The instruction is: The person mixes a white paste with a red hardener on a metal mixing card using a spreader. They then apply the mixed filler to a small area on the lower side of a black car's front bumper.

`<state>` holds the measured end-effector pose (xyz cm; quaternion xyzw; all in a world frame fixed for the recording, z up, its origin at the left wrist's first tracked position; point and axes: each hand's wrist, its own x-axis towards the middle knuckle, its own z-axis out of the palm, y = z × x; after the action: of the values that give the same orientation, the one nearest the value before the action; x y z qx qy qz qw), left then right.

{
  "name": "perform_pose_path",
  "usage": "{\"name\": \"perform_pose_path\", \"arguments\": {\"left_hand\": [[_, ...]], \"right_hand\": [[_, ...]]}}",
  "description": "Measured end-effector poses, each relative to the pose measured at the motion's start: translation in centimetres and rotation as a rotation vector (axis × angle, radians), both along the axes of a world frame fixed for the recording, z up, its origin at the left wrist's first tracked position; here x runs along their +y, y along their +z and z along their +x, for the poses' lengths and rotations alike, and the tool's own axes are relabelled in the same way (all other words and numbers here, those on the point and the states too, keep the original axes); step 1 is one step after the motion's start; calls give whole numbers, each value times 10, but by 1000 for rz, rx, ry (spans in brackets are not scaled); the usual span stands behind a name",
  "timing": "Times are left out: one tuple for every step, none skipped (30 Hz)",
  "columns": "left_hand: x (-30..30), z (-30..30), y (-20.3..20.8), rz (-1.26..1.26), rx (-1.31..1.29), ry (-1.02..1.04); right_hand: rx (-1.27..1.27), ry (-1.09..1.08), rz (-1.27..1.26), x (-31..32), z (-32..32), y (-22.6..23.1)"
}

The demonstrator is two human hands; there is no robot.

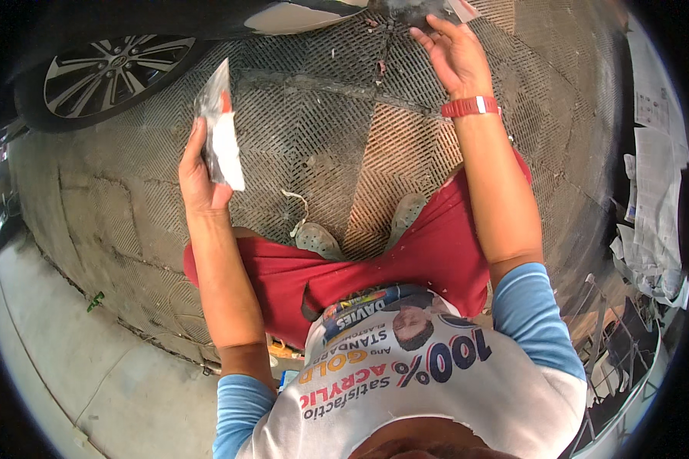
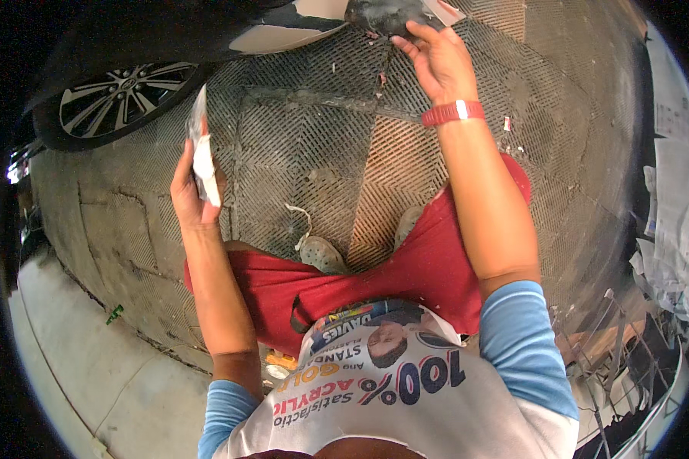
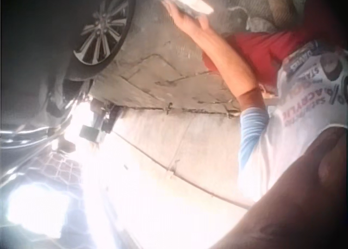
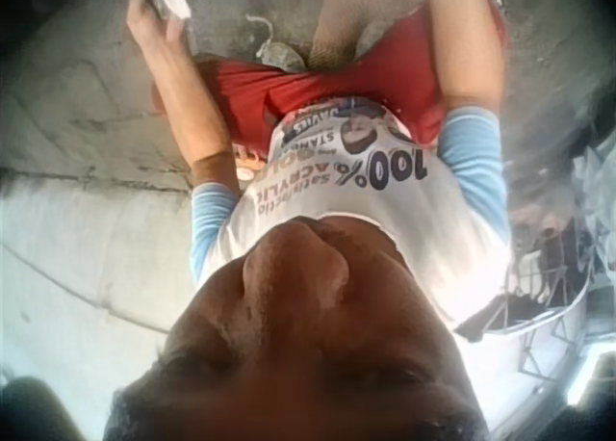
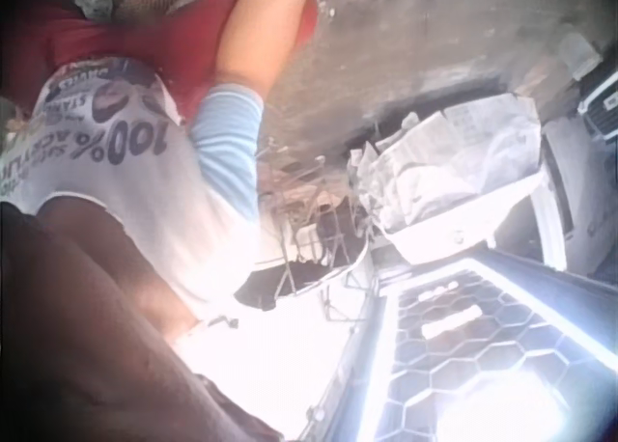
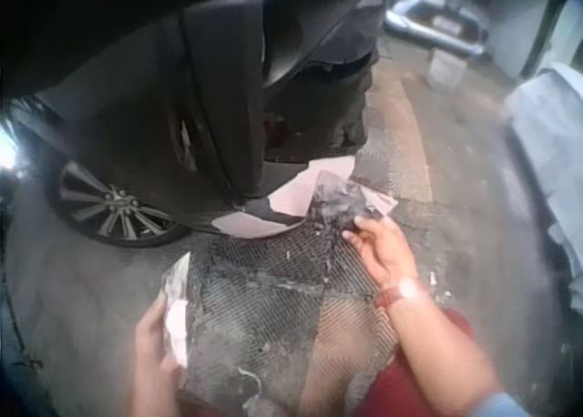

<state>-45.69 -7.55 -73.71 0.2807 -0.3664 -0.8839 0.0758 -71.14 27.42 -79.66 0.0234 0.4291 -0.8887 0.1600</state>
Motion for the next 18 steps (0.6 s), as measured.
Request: {"name": "perform_pose_path", "arguments": {"left_hand": [[20, -13, 12, -3, -65, 80], [28, -23, 18, 47, -6, 28], [26, -21, 8, 44, -11, -30], [17, -16, -3, 34, 1, -71], [15, -15, -10, 26, 7, -116], [15, -14, -19, 35, -2, -105], [20, -15, -21, 47, -13, -127], [20, -14, -27, 34, -28, -146], [20, -13, -34, 21, -44, -163], [23, -15, -36, 20, -51, -179], [26, -18, -38, 16, -60, -188], [29, -18, -38, 11, -69, -197], [32, -18, -38, 2, -69, -198], [34, -18, -36, -8, -67, -197], [36, -19, -34, -19, -65, -197], [38, -20, -34, -14, -67, -196], [39, -22, -34, -9, -69, -195], [40, -23, -34, -4, -71, -194]], "right_hand": [[-10, -49, -1, -3, -4, -5], [-28, -105, -6, -4, -8, -13], [-44, -162, -10, -2, -9, -21], [-58, -144, 1, -4, -15, -26], [-94, -147, 29, -5, -13, -23], [-130, -150, 56, -7, -13, -20], [-170, -155, 86, -8, -10, -16], [-194, -182, 107, -17, -4, -2], [-199, -166, 122, -16, -7, -9], [-205, -162, 140, -8, -17, -19], [-213, -150, 154, -4, -24, -30], [-179, -113, 118, 1, -27, -41], [-172, -79, 126, -1, -25, -39], [-162, -44, 132, -8, -22, -31], [-152, -9, 139, -14, -18, -23], [-123, -4, 122, -19, -14, -19], [-94, 1, 104, -24, -9, -13], [-66, 7, 86, -28, -7, -9]]}}
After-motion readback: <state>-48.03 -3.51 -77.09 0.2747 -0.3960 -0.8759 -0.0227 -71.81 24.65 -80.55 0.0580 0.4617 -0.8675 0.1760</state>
